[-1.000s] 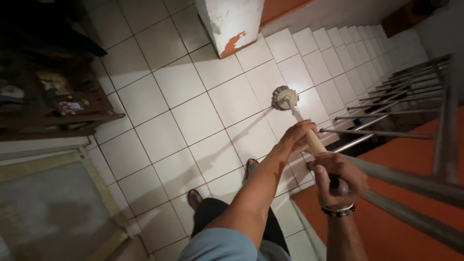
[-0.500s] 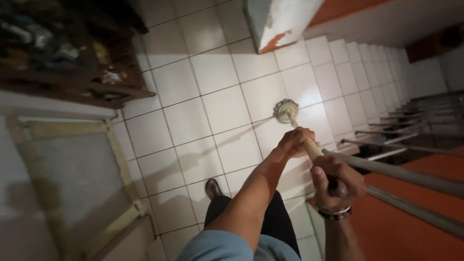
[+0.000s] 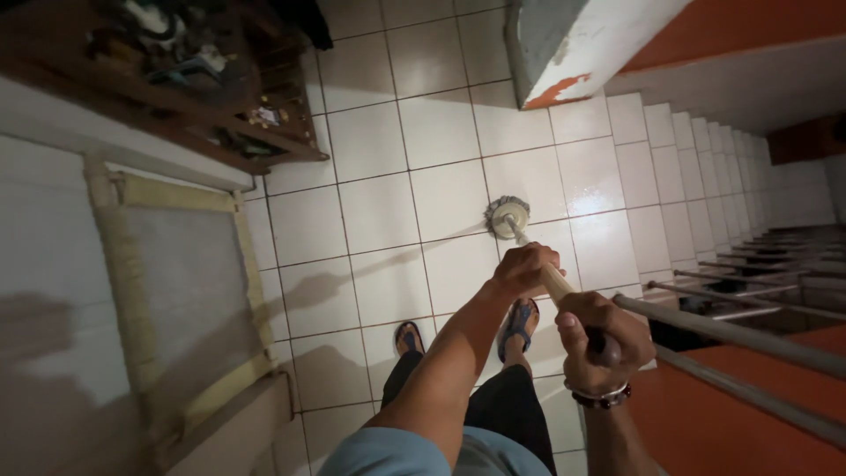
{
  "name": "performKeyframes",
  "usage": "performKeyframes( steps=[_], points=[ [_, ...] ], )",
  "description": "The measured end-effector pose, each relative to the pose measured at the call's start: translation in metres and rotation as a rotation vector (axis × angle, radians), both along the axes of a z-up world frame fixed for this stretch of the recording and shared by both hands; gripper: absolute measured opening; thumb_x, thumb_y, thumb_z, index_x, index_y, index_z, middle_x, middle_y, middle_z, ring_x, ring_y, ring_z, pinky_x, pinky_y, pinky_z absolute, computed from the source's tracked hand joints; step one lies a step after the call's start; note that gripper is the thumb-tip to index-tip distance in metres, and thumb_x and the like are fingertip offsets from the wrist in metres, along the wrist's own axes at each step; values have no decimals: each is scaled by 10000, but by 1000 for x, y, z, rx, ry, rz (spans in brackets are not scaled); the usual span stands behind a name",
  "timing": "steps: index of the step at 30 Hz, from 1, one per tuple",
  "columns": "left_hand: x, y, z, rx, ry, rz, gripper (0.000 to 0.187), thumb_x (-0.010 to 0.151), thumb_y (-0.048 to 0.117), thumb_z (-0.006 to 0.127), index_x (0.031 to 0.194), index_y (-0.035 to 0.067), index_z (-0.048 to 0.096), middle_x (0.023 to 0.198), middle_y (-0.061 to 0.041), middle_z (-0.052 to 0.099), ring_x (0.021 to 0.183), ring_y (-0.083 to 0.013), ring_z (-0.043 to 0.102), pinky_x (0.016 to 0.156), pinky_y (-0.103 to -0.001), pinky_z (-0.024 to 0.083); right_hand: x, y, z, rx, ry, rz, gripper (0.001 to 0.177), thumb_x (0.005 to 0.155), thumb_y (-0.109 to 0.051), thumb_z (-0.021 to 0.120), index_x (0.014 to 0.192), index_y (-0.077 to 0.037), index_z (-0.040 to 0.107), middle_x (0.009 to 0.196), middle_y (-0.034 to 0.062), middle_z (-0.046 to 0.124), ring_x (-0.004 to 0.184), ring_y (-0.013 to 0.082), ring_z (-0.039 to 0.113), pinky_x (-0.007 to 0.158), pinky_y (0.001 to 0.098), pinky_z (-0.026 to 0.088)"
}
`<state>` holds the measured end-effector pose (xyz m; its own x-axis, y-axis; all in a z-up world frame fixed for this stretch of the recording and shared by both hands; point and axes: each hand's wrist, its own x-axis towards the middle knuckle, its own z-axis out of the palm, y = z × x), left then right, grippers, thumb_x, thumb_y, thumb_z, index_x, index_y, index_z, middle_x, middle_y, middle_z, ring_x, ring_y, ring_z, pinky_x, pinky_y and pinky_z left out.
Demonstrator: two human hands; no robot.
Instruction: The recorder is mopping a tiled floor in a hallway area using a string mop.
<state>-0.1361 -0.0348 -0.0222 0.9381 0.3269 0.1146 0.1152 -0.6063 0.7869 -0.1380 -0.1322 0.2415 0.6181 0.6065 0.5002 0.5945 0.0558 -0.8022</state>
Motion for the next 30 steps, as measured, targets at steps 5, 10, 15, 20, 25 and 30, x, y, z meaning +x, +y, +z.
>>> performKeyframes(
  steps=[5,10,15,20,25,30],
  points=[
    [-33,23,17,-4,53,27,244,876,366,693,837,126,675,877,-51,720,929,-290,673,796,-404,563,-23,15,4,-23,3,4,157,890,-85,686,795,30,638,731,93,685,500,94,504,492,226,381],
    [-72,47,19,-18,98,63,235,872,365,685,831,134,682,879,-48,720,930,-281,678,783,-400,560,-45,29,-5,27,82,70,135,892,-57,675,801,36,637,737,108,691,508,87,542,484,210,410],
    [-111,65,16,84,138,107,223,853,355,683,794,139,676,834,-24,718,886,-263,687,744,-411,569,-65,45,-16,185,237,237,156,954,0,638,807,29,598,750,140,679,575,137,646,525,238,498],
    [-143,81,19,125,153,183,211,861,331,699,765,145,672,797,-26,706,864,-270,687,735,-425,569,-86,59,-19,139,278,265,134,920,14,632,800,60,596,742,174,676,581,154,624,519,252,475],
    [-177,99,17,72,88,257,149,766,295,718,744,155,670,768,-9,704,840,-266,686,689,-422,566,-106,79,-20,184,328,378,163,925,24,625,772,44,573,723,163,664,583,154,617,514,260,471],
    [-217,116,20,78,52,355,197,813,280,750,734,144,631,759,-13,685,840,-253,680,709,-410,564,-132,101,-18,176,357,455,161,913,38,616,761,55,565,701,155,643,589,174,610,531,288,469]
  ],
)
